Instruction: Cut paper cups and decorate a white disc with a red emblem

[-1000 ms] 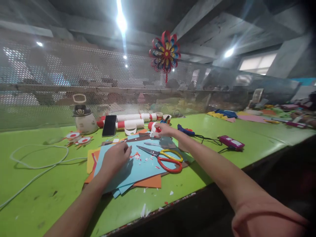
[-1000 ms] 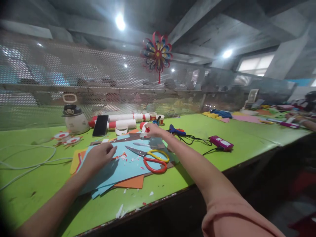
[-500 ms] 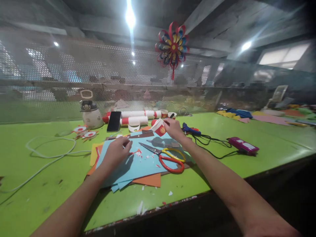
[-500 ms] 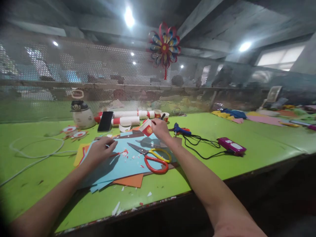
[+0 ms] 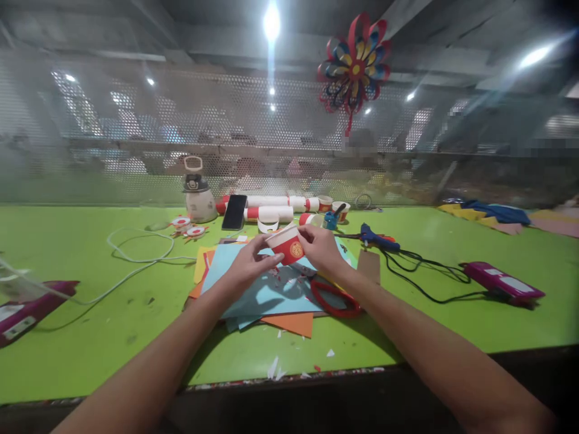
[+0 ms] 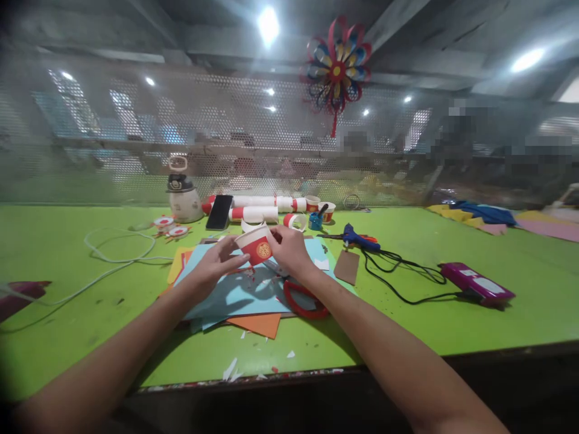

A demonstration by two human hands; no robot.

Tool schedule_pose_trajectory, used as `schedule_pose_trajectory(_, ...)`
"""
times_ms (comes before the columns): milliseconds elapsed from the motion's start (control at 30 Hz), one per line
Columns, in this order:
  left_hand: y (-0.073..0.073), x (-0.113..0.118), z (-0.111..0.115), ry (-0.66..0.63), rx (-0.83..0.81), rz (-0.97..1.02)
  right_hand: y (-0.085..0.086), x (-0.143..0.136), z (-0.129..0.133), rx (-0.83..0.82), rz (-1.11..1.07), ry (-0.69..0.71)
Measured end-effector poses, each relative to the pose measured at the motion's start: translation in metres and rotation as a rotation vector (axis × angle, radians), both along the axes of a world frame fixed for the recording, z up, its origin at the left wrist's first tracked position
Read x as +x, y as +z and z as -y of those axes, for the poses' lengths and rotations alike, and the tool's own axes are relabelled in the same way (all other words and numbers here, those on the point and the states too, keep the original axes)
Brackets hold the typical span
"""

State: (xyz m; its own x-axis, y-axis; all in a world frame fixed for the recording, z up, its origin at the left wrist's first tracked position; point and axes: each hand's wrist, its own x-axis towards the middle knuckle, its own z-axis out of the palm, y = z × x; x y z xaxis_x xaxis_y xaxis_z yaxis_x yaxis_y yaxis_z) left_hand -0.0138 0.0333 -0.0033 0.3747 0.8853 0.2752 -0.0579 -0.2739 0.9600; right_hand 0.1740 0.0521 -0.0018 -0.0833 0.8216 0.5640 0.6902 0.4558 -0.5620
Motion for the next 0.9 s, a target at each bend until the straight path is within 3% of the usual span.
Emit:
schedule_pose_trajectory(133, -0.002, 0.000, -0.006, 0.061, -0.064, 0.024, -0.006, 0.010, -0.005, -0.071, -0.036, -0.020)
schedule_pose_trajectory(367, -0.009, -0.013, -0.025, 0.327, -0.209, 0.083, 0.003, 0.072, -0.034, -0.185, -0.024, -0.273)
schedule_pose_trajectory(500, -0.011, -0.014, -0.024, 0.323, -0.287, 0.072, 0.003, 0.092, -0.044, -0.287, 0.029, -0.376)
schedule_pose_trajectory(700, -0.012, -0.011, -0.022, 0.316, -0.241, 0.018, 0.004, 0.097, -0.044, -0.370, 0.126, -0.416)
schedule_pose_trajectory(900, -0.022, -0.004, -0.023, 0.283, -0.075, -0.133, 0.030, 0.100, -0.046, -0.377, 0.166, -0.384)
